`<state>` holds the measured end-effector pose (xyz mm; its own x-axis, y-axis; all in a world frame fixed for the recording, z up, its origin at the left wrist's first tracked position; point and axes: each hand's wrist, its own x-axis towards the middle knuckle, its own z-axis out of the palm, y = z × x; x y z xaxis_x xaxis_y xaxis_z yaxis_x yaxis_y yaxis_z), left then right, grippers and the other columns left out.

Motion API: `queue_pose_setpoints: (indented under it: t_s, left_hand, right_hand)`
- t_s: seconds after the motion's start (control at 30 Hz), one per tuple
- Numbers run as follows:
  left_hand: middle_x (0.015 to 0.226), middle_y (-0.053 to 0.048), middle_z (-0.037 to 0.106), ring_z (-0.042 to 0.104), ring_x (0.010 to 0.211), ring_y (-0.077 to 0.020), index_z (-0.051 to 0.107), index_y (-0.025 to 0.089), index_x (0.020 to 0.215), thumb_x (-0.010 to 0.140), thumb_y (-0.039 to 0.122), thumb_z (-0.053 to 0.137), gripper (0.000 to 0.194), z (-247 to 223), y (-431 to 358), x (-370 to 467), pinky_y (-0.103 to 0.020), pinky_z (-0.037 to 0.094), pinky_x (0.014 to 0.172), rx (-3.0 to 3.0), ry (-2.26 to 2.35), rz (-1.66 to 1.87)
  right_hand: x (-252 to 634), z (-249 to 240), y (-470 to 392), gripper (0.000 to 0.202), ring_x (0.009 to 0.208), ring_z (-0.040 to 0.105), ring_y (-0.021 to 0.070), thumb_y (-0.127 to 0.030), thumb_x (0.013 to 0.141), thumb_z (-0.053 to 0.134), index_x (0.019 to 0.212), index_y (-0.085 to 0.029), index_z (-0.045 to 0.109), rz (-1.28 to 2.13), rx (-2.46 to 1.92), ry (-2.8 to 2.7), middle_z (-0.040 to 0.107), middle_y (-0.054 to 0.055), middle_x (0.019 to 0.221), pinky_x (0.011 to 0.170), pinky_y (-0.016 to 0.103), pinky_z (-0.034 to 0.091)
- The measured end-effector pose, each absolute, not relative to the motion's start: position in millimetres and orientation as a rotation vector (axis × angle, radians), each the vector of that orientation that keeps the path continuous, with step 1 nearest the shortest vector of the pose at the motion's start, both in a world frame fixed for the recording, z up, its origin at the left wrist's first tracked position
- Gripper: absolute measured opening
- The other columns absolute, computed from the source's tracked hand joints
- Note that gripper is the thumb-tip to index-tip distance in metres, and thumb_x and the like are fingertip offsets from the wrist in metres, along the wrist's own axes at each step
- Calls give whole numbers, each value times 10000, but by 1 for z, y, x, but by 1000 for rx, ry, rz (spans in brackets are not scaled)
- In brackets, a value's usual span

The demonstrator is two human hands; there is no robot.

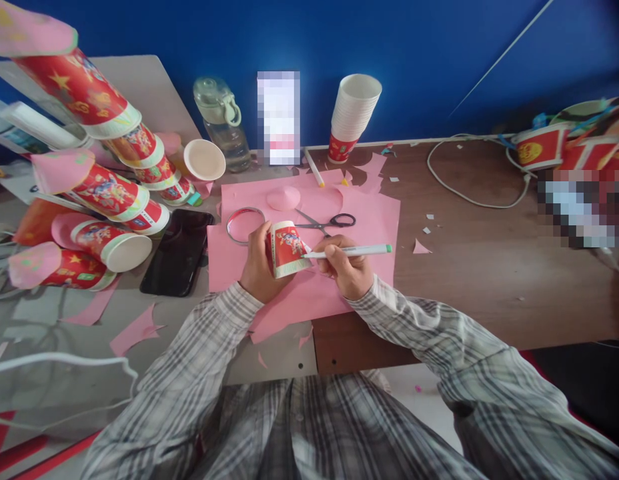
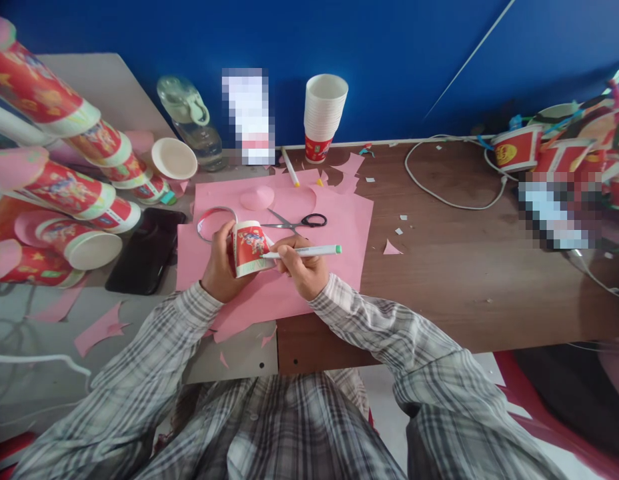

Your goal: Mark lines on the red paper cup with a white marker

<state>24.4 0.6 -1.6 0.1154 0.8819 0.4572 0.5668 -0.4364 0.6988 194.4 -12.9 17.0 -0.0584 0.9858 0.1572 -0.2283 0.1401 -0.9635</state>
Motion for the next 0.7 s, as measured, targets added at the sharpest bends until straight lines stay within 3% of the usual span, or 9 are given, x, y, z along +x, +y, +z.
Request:
queue_pose_setpoints:
  t_s: [0.7]
  left_hand:
    - [1193, -163, 421, 449, 1131, -279, 245, 138, 1272, 653, 447, 690, 823, 3, 1, 24, -485, 431, 978, 2009, 1395, 1185]
  right_hand:
    - [191, 27, -13, 290, 405, 440, 102, -424, 796, 525, 815, -146, 604, 1248, -943, -1259, 526, -12, 507, 395, 239, 364]
